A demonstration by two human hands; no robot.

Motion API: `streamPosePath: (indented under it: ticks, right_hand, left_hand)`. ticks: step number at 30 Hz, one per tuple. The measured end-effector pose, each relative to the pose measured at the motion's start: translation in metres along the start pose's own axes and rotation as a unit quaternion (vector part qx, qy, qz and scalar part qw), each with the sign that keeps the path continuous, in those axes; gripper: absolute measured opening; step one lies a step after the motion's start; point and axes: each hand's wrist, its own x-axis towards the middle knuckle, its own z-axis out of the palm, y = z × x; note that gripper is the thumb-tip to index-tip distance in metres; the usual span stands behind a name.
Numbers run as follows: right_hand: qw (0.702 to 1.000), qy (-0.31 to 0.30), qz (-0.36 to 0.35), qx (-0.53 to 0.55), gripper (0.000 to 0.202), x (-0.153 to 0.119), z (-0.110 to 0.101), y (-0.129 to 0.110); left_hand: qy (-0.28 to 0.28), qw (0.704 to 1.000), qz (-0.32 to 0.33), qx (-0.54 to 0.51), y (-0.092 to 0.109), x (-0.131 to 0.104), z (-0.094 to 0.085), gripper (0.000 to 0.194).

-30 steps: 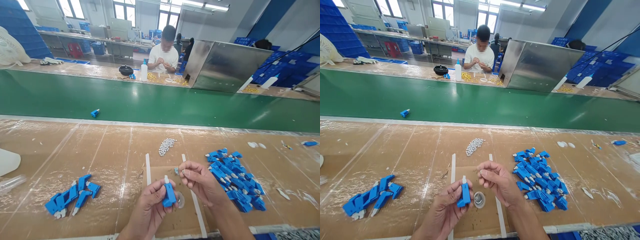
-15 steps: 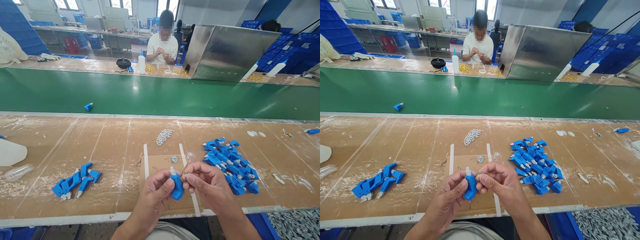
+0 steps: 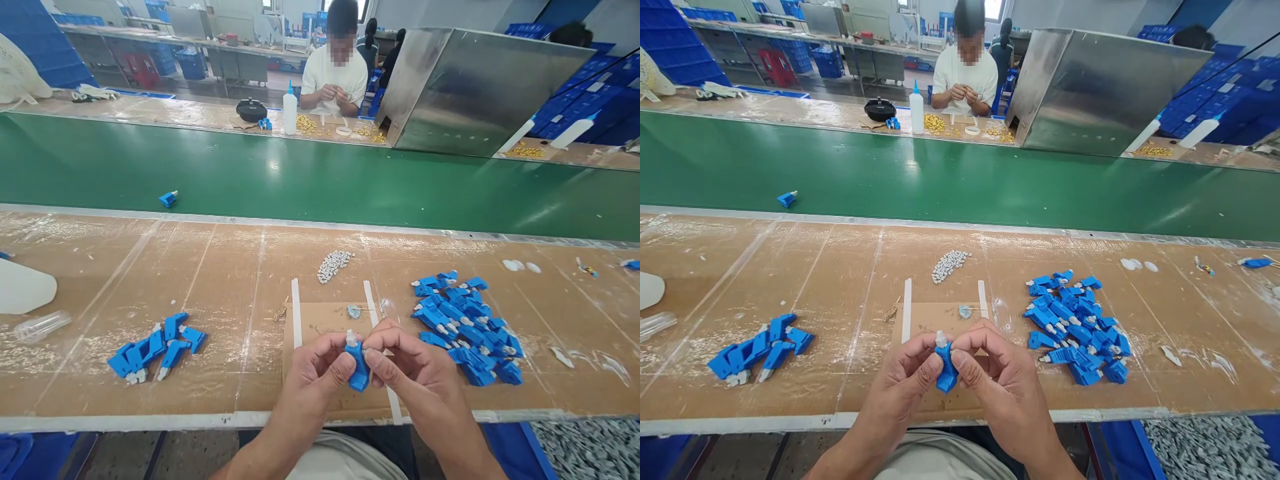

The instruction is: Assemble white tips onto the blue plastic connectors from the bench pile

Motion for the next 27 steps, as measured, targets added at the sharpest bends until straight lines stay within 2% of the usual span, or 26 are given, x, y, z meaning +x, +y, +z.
streamPosePath:
  ticks: [4, 8, 11, 15, 21, 23, 24, 25, 26, 27]
  right_hand:
    - [1.000, 0.008, -0.005, -0.013, 0.015, 0.000, 0.002, 0.003]
    - [0.999, 0.016, 0.025, 0.012, 0.014, 0.003, 0.002, 0.008]
    - [0.995, 0.000, 0.061, 0.083, 0.013, 0.007, -0.001, 0.016]
    - [0.973, -0.012, 0.107, 0.203, 0.019, 0.010, -0.006, 0.024]
    - [0.959, -0.035, 0.143, 0.242, 0.028, 0.019, -0.012, 0.025]
    - [0.969, -0.018, 0.132, 0.209, 0.030, 0.023, -0.016, 0.025]
    - [0.974, 0.002, 0.123, 0.193, 0.031, 0.024, -0.018, 0.026]
    - [0.977, 0.027, 0.113, 0.180, 0.032, 0.025, -0.021, 0.027]
    - [0.978, 0.053, 0.104, 0.172, 0.034, 0.024, -0.025, 0.027]
    - [0.978, 0.075, 0.096, 0.166, 0.035, 0.023, -0.029, 0.028]
  left_hand:
    - [0.020, 0.997, 0.022, 0.068, -0.001, 0.000, -0.002, 0.031]
    - [0.040, 0.982, 0.050, 0.177, 0.004, 0.001, -0.004, 0.030]
    - [0.017, 0.970, 0.066, 0.232, 0.011, 0.002, -0.006, 0.027]
    - [-0.026, 0.963, 0.072, 0.260, 0.019, 0.005, -0.005, 0.028]
    - [-0.066, 0.958, 0.092, 0.262, 0.022, 0.010, 0.002, 0.029]
    - [-0.087, 0.950, 0.104, 0.283, 0.027, 0.028, -0.002, 0.029]
    - [-0.080, 0.942, 0.111, 0.308, 0.032, 0.043, -0.007, 0.029]
    - [-0.060, 0.927, 0.121, 0.351, 0.040, 0.063, -0.013, 0.029]
    - [-0.015, 0.908, 0.135, 0.396, 0.051, 0.086, -0.021, 0.029]
    - [0.044, 0.865, 0.152, 0.476, 0.064, 0.111, -0.028, 0.030]
